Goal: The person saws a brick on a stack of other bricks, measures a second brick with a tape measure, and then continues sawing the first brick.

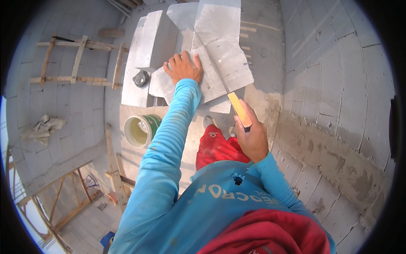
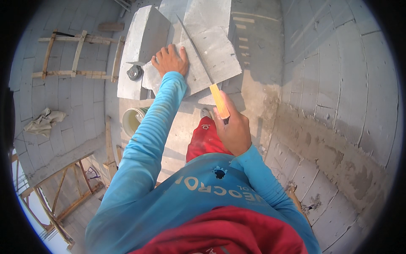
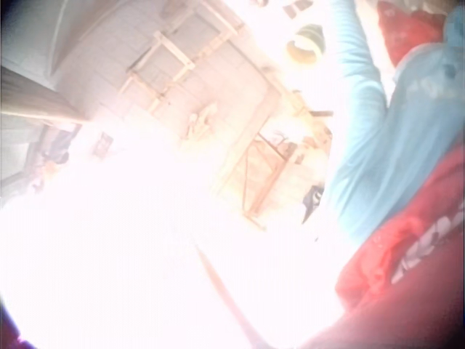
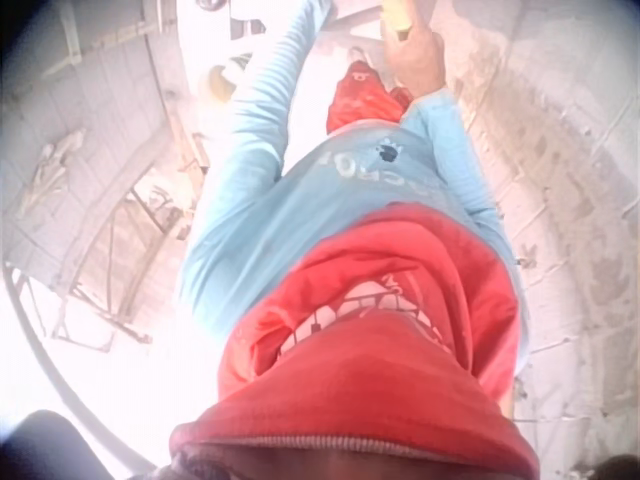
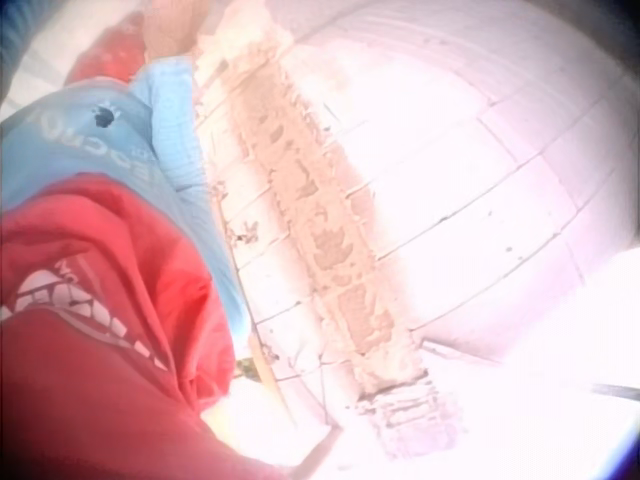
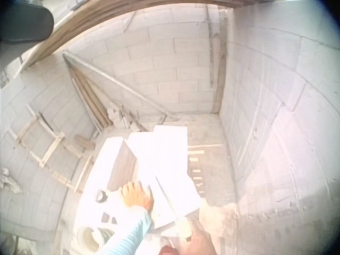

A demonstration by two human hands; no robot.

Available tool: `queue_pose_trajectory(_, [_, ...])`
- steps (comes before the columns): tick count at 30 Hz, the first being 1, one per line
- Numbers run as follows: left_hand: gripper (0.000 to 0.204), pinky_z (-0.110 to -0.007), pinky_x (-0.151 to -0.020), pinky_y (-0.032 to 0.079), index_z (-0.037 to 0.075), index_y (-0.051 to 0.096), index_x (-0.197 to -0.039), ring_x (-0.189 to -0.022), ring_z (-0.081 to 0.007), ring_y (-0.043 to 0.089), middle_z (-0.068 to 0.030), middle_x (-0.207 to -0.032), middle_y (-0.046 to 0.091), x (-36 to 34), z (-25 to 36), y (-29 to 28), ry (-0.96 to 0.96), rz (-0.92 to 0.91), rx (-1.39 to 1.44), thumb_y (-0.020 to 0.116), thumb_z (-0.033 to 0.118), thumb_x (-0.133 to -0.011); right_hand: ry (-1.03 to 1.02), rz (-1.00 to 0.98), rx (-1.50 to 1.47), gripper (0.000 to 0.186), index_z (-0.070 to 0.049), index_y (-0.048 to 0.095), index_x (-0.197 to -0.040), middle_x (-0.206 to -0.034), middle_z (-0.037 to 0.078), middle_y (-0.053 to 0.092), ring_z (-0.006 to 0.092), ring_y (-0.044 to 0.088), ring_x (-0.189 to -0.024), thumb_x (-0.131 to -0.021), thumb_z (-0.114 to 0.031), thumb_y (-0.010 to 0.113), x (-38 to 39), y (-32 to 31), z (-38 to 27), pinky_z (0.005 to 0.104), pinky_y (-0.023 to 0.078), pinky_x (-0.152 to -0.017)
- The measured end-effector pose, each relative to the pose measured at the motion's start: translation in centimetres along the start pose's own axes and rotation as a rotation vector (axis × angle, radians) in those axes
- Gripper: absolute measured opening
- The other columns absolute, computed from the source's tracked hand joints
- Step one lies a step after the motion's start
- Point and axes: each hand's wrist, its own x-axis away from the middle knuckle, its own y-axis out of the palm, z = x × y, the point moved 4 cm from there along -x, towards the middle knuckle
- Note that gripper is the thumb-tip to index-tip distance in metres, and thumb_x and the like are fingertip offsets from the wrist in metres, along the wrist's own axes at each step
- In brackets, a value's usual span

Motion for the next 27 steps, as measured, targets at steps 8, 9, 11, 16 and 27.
queue_pose_trajectory(8, [0.048, -0.061, -0.122, 0.02, 0.011, 0.064, -0.129, -0.133, -0.0315, 0.049, -0.0136, -0.129, 0.062, -0.5, -0.2, 0.4, -0.002, 0.035, 0.034, 0.049, 0.049, -0.103, 0.004, -0.037, 0.055, 0.05, 0.001, 0.052, -0.143, -0.116, 0.031, 0.07, 0.0471, 0.07, -0.103, -0.098, -0.011, 0.067, -2.0, 0.9, 1.1, 0.0497, 0.059, -0.084])
queue_pose_trajectory(9, [0.047, -0.061, -0.122, 0.02, 0.011, 0.064, -0.129, -0.133, -0.0318, 0.05, -0.0142, -0.129, 0.062, -0.1, -0.8, 0.5, -0.002, 0.051, 0.036, 0.049, 0.048, -0.104, -0.058, 0.007, 0.038, 0.049, 0.001, 0.052, -0.143, -0.114, 0.031, 0.07, 0.0484, 0.07, -0.1, -0.098, -0.011, 0.067, 0.0, 0.5, 1.1, 0.0509, 0.058, -0.082])
queue_pose_trajectory(11, [0.048, -0.06, -0.122, 0.02, 0.012, 0.064, -0.129, -0.134, -0.031, 0.049, -0.0129, -0.13, 0.062, 0.0, -0.6, 0.4, -0.006, 0.025, 0.026, 0.049, 0.049, -0.103, -0.037, 0.009, -0.001, 0.046, 0.0, 0.053, -0.141, -0.111, 0.031, 0.07, 0.0507, 0.068, -0.096, -0.099, -0.013, 0.066, -0.3, 0.7, 1.0, 0.0532, 0.056, -0.08])
queue_pose_trajectory(16, [0.048, -0.061, -0.122, 0.02, 0.012, 0.064, -0.129, -0.134, -0.0308, 0.049, -0.0128, -0.13, 0.062, -0.3, 0.0, 0.4, -0.003, -0.004, 0.045, 0.049, 0.05, -0.103, 0.098, -0.095, 0.05, 0.047, 0.0, 0.053, -0.143, -0.112, 0.031, 0.07, 0.0509, 0.068, -0.096, -0.099, -0.013, 0.065, -6.9, 3.2, 0.1, 0.0521, 0.056, -0.079])
queue_pose_trajectory(27, [0.047, -0.062, -0.122, 0.02, 0.01, 0.065, -0.125, -0.132, -0.0319, 0.049, -0.0143, -0.13, 0.062, -0.1, 0.2, 0.7, 0.029, 0.054, 0.042, 0.049, 0.048, -0.104, 0.113, -0.11, 0.033, 0.05, -0.002, 0.051, -0.146, -0.125, 0.029, 0.069, 0.045, 0.069, -0.112, -0.099, -0.01, 0.066, -3.8, 1.3, 0.8, 0.046, 0.058, -0.091])
